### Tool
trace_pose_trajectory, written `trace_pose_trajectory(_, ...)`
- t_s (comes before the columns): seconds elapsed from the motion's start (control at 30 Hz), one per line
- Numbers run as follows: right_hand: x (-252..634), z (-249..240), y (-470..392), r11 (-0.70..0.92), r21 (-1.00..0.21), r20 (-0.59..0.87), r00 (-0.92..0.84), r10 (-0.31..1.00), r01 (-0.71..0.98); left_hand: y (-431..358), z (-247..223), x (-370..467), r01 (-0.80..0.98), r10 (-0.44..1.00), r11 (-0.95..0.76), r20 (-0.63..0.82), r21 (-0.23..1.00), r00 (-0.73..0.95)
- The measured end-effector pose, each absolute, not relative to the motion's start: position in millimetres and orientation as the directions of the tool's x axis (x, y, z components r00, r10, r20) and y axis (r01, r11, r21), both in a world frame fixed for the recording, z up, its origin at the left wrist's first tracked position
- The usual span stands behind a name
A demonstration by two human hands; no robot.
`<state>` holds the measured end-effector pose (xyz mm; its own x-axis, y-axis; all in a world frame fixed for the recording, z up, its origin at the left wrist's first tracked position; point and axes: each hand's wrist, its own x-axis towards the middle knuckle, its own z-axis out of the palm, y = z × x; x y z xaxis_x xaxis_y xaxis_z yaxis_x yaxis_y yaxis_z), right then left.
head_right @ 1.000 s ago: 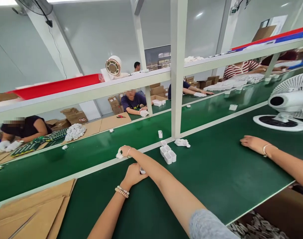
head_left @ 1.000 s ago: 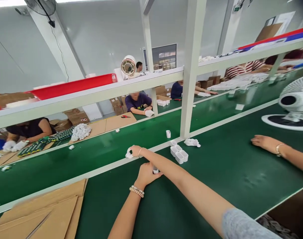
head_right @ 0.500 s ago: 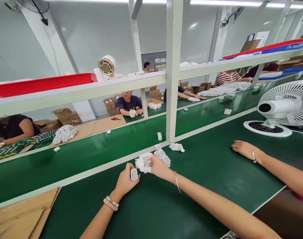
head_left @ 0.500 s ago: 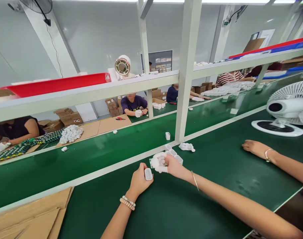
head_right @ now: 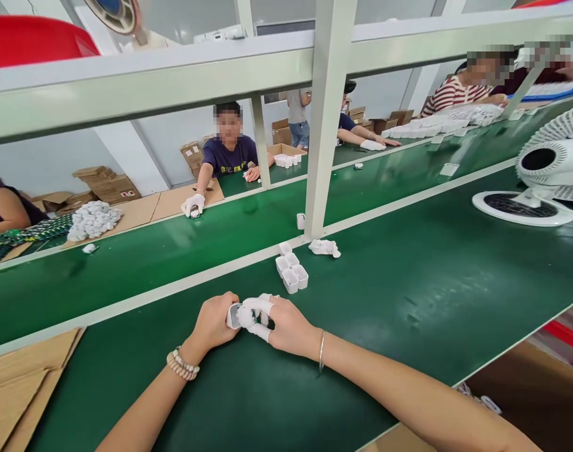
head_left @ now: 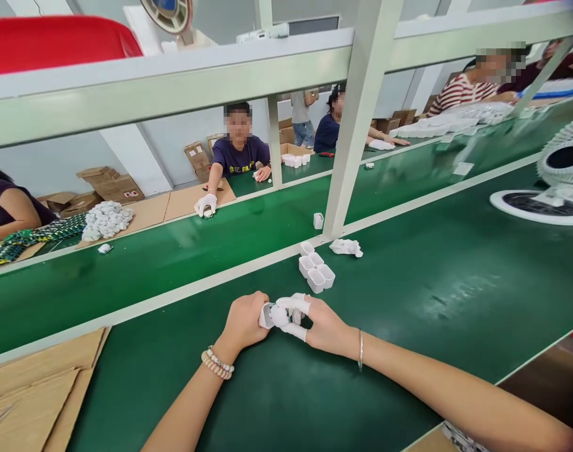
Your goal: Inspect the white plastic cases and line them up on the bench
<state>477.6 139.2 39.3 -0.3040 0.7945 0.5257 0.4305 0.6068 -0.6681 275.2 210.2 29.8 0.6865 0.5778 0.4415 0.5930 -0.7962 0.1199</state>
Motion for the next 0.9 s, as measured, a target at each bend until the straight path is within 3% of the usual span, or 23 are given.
trace_pose_trajectory(0.17, 478.2, 40.3, 137.9, 0.608, -0.647, 0.537, -0.291, 0.792, 0.460, 211.5, 27.4, 274.6, 0.583, 0.543, -0.809, 0.481, 0.080, 0.688)
trace_pose_trajectory(0.37, 476.5, 39.7, 136.5, 0.614, -0.640, 0.521, -0.326, 0.789, 0.463, 210.5, 26.9, 274.8, 0.601, 0.569, -0.797, 0.406, 0.057, 0.716)
trace_pose_trajectory(0.9, 474.0, 37.1, 132.4, 0.608, -0.567, 0.545, -0.301, 0.783, 0.555, 207.7, 32.9, 277.2, 0.634, 0.638, -0.765, 0.278, 0.117, 0.718)
